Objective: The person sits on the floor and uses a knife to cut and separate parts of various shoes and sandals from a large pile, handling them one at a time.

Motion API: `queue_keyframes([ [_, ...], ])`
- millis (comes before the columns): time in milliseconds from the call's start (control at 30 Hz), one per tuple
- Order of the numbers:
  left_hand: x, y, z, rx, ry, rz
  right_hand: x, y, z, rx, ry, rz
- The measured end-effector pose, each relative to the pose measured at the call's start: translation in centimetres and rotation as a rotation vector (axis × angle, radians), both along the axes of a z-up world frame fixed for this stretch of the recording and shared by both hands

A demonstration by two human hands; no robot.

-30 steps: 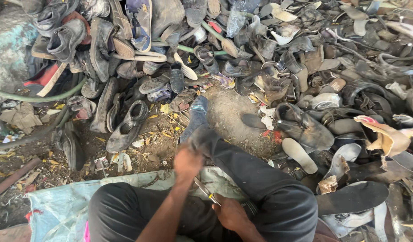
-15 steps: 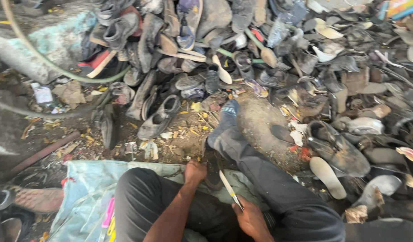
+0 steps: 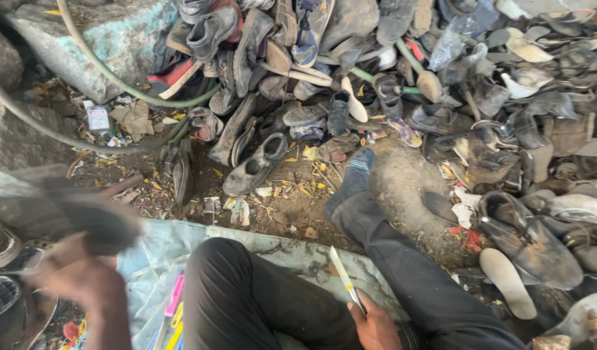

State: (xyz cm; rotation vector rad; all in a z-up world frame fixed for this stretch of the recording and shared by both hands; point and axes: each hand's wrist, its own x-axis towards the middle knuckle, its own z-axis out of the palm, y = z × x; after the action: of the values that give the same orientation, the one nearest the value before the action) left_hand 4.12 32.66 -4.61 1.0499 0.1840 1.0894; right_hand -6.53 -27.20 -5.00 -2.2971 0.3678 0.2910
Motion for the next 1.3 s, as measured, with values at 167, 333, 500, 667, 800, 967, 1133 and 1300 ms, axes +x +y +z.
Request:
queue_keyframes([
  [167,4.2,-5.8,-1.2,0.369,0.480,0.079,1.4,-0.1,-4.0,0.061,0.201,0.096],
  [333,17.5,-21.6,-3.6,1.221,0.946,-0.358,1.3,-1.8,-10.4,0.095,0.132,0.140],
  [500,24.1,-26.4,-2.3,1.663,1.307,-0.411,1.6,-4.2,-14.1,0.075,0.164,0.093],
  [667,21.3,-29.0,-0.5,1.528,1.083,-0.268,2.2,-3.3,-12.0,0.110,0.104,0.108],
  [800,15.6,-32.8,0.0,1.074,1.172,-0.032,2.4,-0.8,-6.4,0.139,0.158,0.074],
  [967,10.5,-38.8,0.1,0.889,1.066,-0.520,2.2,0.9,-0.3,0.091,0.130,0.031],
  [1133,10.9,-37.4,0.4,1.311,1.313,-0.747,0.9,0.1,1.4,0.079,-0.057,0.052],
  [1300,12.6,-31.0,1.1,1.986,1.028,-0.341,0.7,0.6,2.2,0.101,-0.042,-0.006],
])
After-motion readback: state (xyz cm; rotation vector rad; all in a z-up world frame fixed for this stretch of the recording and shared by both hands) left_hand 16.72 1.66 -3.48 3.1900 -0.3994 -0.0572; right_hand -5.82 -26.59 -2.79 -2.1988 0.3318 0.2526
